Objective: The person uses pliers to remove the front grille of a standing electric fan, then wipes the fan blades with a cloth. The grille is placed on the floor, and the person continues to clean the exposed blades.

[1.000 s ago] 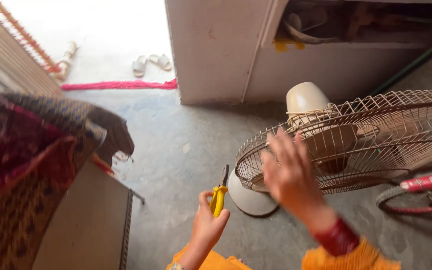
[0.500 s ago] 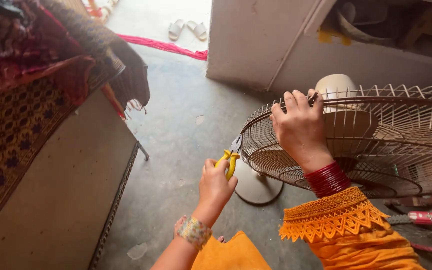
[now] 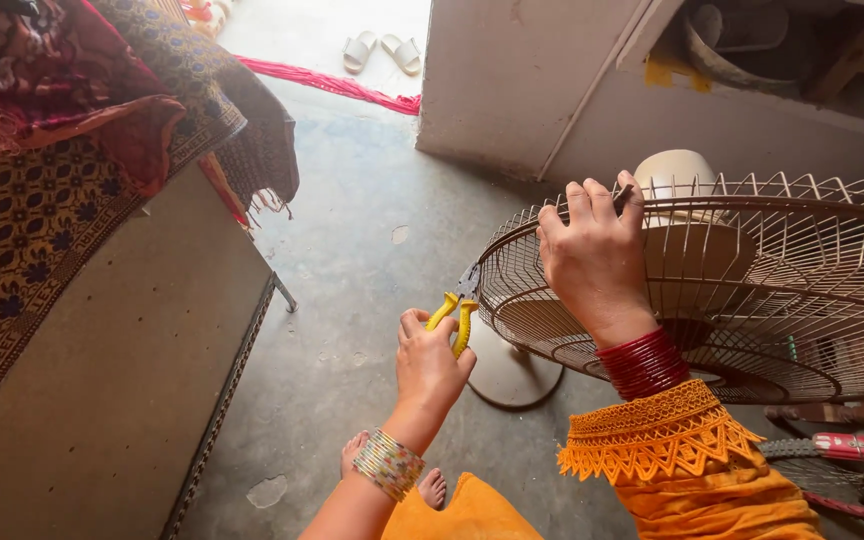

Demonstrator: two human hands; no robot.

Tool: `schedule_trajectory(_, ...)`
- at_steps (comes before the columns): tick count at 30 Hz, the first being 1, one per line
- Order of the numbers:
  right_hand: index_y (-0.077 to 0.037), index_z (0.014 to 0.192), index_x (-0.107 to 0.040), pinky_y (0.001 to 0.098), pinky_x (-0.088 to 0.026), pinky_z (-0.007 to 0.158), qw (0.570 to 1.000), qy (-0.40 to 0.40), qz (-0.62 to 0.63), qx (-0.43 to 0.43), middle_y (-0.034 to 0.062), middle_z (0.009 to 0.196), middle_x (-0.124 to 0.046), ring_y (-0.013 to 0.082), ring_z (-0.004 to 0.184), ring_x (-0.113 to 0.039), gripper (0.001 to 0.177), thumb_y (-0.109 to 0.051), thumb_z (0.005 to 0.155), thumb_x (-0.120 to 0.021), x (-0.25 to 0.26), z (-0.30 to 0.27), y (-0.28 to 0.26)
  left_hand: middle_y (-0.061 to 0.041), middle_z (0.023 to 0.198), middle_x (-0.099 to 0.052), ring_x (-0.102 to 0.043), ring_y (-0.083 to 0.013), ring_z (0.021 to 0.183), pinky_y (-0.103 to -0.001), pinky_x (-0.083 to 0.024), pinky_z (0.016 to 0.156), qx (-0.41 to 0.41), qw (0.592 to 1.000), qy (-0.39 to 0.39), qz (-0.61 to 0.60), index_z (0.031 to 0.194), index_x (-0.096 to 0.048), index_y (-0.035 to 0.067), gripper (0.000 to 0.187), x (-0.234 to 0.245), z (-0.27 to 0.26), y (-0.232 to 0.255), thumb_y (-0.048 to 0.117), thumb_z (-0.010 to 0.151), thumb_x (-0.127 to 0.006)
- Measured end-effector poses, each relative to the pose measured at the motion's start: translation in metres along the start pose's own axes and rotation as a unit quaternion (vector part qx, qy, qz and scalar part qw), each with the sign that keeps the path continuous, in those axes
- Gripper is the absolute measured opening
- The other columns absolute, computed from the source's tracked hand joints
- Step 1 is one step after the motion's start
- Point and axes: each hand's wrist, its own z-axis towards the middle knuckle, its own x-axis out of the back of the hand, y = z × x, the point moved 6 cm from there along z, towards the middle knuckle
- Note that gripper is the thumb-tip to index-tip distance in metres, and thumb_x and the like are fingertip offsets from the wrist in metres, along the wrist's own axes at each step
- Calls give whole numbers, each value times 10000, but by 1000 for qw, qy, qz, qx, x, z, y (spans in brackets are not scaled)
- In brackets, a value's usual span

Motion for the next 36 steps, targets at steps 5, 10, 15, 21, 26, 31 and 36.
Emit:
schedule_trajectory(5,-162,1038,-754,552,-328,1174,1000,2,1,-1,106,1192,-710,263,1220,-615,173,-306,952,-708,0,1,-1,-156,1287,-487,-513,-355,1179,-467,-502,914,-10,1000,1,13,1030,-717,120,368,-1,2,0,224,694,-825)
schedule_trajectory(10,-162,1049,-756,551,-326,1174,1000,-2,-3,-1,105,1196,-709,263,1218,-615,191,-312,943,-708,0,1,-1,-144,1265,-544,-518,-354,1154,-466,-493,931,-41,998,20,40,1086,-689,119,424,-5,3,1,216,698,-830)
schedule_trajectory(15,-160,1047,-757,551,-328,1170,1000,-2,-3,-2,109,1203,-705,264,1226,-612,190,-309,939,-709,-1,0,-1,-155,1209,-586,-537,-342,1109,-447,-495,918,-52,996,24,64,1312,-539,13,698,-7,6,1,218,707,-823)
schedule_trajectory(21,-150,1055,-758,534,-358,1139,1000,1,-6,-1,110,1207,-706,262,1220,-612,200,-305,937,-714,-2,1,-1,-156,1111,-607,-573,-295,1029,-387,-509,854,-55,983,50,168,1389,-448,-113,876,-10,20,-1,242,680,-822)
schedule_trajectory(26,-162,1057,-761,528,-394,1092,1000,-3,-10,0,104,1204,-707,261,1220,-614,207,-306,910,-737,-7,0,-1,-106,1062,-614,-611,-253,992,-350,-530,815,-56,956,67,282,1234,-568,9,456,-22,35,-9,135,820,-711)
schedule_trajectory(31,-172,1072,-765,543,-404,1036,1000,0,-24,0,97,1224,-711,252,1213,-624,253,-301,855,-757,-14,2,-1,-105,999,-620,-646,-247,875,-340,-566,685,-65,941,72,325,1166,-597,17,380,-36,49,-13,145,823,-699)
schedule_trajectory(36,-171,1070,-766,535,-408,1033,1000,-4,-31,1,100,1224,-712,251,1213,-629,265,-295,835,-764,-21,5,-1,-104,970,-622,-662,-253,836,-351,-582,639,-69,941,68,326,1095,-604,30,305,-38,65,-19,140,831,-709)
